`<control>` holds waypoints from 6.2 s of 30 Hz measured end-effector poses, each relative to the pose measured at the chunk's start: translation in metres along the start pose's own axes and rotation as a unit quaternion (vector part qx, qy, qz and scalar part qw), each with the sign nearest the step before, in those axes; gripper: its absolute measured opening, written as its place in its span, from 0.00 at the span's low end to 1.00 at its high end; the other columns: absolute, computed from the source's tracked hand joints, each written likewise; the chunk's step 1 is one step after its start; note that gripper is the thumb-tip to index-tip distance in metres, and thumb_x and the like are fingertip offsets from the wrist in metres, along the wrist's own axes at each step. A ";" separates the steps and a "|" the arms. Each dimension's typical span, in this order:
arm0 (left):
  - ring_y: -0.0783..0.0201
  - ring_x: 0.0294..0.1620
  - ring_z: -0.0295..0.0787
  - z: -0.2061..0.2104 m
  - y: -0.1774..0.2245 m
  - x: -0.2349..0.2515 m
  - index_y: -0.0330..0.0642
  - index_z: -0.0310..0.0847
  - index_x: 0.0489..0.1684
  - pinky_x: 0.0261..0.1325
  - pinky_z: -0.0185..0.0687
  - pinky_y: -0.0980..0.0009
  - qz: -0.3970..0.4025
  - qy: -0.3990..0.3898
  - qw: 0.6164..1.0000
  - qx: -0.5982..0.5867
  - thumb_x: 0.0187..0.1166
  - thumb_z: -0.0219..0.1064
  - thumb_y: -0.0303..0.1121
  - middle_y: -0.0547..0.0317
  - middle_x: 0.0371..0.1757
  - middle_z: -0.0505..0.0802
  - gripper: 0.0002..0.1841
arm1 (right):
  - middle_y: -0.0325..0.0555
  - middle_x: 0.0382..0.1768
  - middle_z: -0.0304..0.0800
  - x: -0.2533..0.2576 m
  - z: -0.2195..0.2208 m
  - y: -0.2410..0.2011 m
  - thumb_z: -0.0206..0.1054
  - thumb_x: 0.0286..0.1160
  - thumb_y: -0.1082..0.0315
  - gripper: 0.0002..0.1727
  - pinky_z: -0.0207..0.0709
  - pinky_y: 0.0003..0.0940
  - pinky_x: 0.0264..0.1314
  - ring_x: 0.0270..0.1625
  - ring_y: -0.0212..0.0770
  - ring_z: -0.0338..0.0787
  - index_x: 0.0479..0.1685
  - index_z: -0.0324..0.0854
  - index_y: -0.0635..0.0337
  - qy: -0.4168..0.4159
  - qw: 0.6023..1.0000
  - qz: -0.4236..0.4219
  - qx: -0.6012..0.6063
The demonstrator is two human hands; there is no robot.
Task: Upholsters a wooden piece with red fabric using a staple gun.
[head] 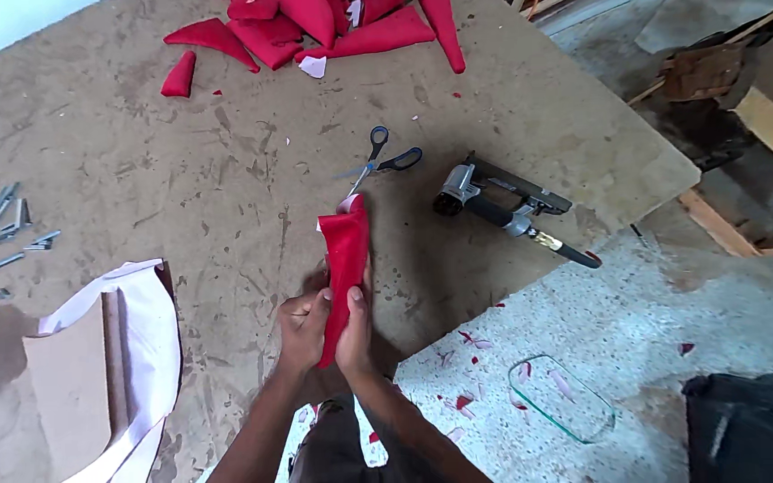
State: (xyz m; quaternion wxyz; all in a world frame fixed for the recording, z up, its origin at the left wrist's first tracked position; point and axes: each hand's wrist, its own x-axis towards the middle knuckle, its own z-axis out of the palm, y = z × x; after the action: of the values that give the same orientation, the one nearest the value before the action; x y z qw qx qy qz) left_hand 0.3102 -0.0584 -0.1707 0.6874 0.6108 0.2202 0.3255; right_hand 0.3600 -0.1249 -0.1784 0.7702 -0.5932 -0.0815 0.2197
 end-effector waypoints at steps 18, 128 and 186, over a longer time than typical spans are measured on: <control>0.67 0.23 0.88 0.041 -0.042 0.015 0.49 0.71 0.05 0.25 0.84 0.62 0.182 -0.045 0.843 0.505 0.84 0.61 0.41 0.66 0.17 0.86 0.26 | 0.49 0.79 0.80 0.011 -0.140 -0.114 0.49 0.90 0.39 0.38 0.77 0.49 0.81 0.80 0.45 0.80 0.80 0.74 0.63 -0.091 0.963 -0.047 -0.248; 0.70 0.11 0.69 0.087 0.014 0.118 0.47 0.69 0.03 0.18 0.68 0.68 -0.034 0.063 0.991 0.113 0.83 0.62 0.38 0.66 0.09 0.74 0.27 | 0.45 0.86 0.69 0.083 -0.032 -0.075 0.36 0.91 0.35 0.42 0.63 0.42 0.91 0.88 0.39 0.67 0.91 0.59 0.58 -0.066 0.997 0.000 0.032; 0.53 0.43 0.96 0.147 -0.040 0.093 0.42 0.85 0.23 0.44 0.90 0.49 0.002 -0.071 0.806 0.588 0.88 0.50 0.47 0.53 0.35 0.95 0.26 | 0.42 0.34 0.90 0.135 -0.186 -0.174 0.67 0.70 0.55 0.14 0.85 0.49 0.43 0.37 0.41 0.91 0.46 0.86 0.52 -0.464 0.660 0.084 -0.585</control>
State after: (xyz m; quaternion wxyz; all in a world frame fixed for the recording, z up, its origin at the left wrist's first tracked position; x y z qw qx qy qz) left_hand 0.4839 -0.0959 -0.1780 0.2094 0.9200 0.3186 0.0910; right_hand 0.5935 -0.2642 -0.0843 0.1050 -0.7472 -0.4898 0.4367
